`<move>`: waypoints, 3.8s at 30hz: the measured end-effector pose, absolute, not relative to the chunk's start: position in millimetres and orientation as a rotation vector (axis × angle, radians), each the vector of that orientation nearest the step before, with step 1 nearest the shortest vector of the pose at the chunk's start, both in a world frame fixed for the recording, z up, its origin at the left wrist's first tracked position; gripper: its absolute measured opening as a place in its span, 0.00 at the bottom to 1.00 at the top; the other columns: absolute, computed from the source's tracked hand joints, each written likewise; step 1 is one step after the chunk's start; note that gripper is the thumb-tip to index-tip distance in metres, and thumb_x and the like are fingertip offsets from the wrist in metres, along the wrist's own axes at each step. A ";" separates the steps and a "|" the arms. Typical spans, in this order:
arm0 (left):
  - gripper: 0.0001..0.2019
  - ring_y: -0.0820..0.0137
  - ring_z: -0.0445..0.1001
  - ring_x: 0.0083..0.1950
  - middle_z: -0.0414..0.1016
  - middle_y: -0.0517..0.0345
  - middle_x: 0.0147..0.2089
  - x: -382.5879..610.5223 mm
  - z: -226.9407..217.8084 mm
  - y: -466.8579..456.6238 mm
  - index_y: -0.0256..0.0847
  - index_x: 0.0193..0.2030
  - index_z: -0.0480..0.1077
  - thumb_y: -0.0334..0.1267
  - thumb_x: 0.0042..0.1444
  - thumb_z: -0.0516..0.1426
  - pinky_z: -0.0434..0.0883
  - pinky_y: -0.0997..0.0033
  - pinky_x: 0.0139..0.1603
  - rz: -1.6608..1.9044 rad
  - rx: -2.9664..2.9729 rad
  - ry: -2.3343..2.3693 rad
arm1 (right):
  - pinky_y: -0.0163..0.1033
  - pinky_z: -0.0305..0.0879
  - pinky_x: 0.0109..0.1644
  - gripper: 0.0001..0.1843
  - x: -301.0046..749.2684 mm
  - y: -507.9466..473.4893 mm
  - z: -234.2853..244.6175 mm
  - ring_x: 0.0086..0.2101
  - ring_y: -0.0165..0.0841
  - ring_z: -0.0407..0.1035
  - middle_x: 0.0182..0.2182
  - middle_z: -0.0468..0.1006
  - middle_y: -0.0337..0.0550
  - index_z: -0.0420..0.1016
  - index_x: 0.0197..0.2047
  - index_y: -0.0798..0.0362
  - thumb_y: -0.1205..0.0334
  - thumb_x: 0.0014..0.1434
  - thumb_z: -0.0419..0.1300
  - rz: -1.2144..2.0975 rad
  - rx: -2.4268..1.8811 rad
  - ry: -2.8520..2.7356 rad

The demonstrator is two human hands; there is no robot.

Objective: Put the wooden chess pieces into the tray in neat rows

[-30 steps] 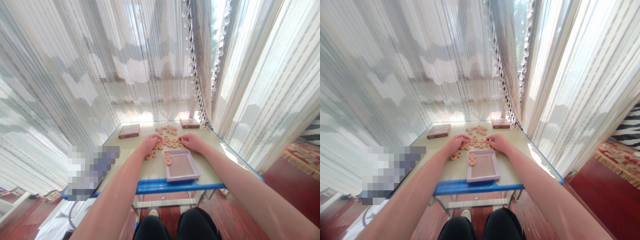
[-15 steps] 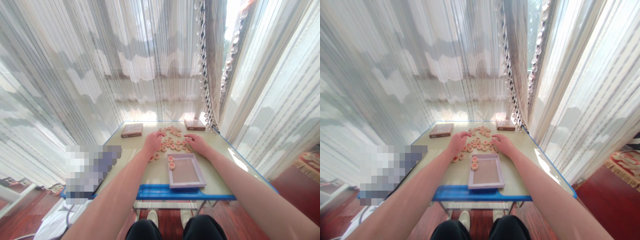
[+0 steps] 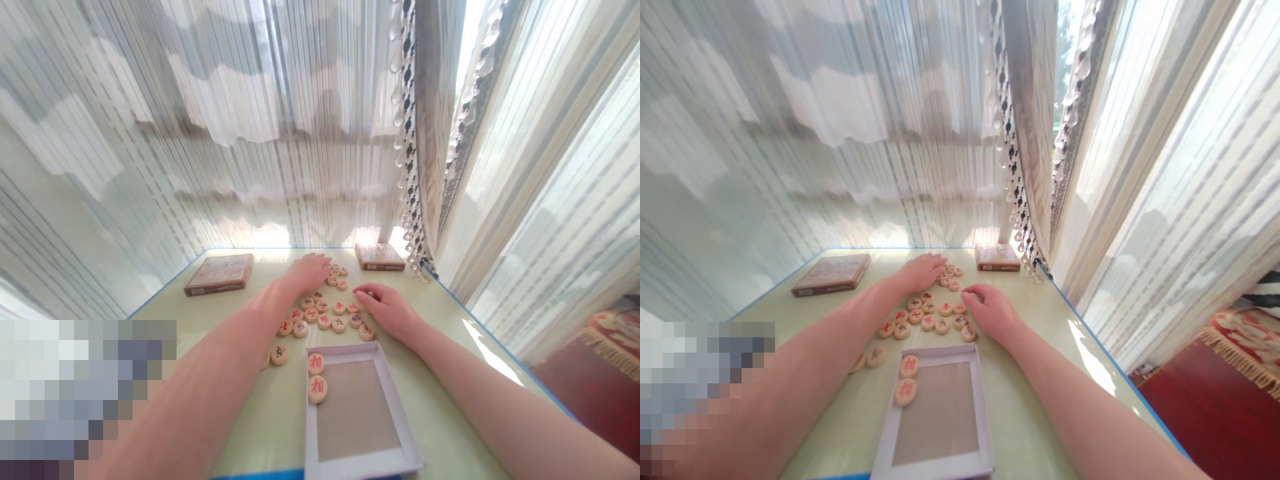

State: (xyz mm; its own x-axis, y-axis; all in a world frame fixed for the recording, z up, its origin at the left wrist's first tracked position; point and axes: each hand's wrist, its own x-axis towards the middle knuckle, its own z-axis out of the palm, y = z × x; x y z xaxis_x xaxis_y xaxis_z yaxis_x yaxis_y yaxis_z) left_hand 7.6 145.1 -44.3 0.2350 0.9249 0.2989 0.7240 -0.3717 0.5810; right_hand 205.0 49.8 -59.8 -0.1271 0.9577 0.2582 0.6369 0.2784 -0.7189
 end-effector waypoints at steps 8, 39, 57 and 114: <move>0.10 0.58 0.70 0.45 0.74 0.49 0.44 11.0 -41.7 136.5 0.42 0.35 0.74 0.38 0.51 0.53 0.63 0.62 0.51 0.737 2.341 1.621 | 0.35 0.60 0.31 0.17 205.7 49.6 -56.9 0.28 0.32 0.67 0.24 0.75 0.39 0.77 0.32 0.52 0.51 0.54 0.52 0.631 -1.478 -1.781; 0.16 0.68 0.73 0.40 0.75 0.52 0.40 18.8 -17.8 122.7 0.37 0.38 0.71 0.39 0.41 0.64 0.70 0.69 0.38 0.820 1.795 1.127 | 0.39 0.65 0.39 0.14 206.4 51.3 -61.2 0.35 0.33 0.69 0.38 0.76 0.44 0.73 0.42 0.53 0.58 0.53 0.55 0.538 -1.278 -1.777; 0.17 0.70 0.74 0.39 0.75 0.54 0.35 15.6 -4.9 108.5 0.37 0.42 0.74 0.35 0.42 0.65 0.67 0.62 0.49 0.317 1.616 0.623 | 0.36 0.65 0.33 0.10 201.6 41.5 -53.4 0.27 0.28 0.66 0.32 0.75 0.41 0.75 0.38 0.50 0.60 0.51 0.61 0.245 -1.085 -1.950; 0.11 0.78 0.59 0.22 0.64 0.62 0.20 -30.9 -3.0 3.5 0.38 0.28 0.75 0.41 0.45 0.55 0.57 0.79 0.20 0.037 2.159 1.210 | 0.35 0.58 0.36 0.07 172.0 -25.9 -36.5 0.31 0.31 0.64 0.25 0.71 0.37 0.76 0.33 0.49 0.57 0.49 0.63 0.383 -0.926 -2.442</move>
State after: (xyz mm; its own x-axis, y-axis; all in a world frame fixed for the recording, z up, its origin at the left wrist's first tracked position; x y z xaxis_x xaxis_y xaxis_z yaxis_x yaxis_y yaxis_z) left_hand -30.9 3.5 -3.0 0.5727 0.7707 -0.2794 0.7525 -0.3590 0.5522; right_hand 172.0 -25.9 -36.5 -0.6456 0.6790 0.3494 0.5394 0.7294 -0.4208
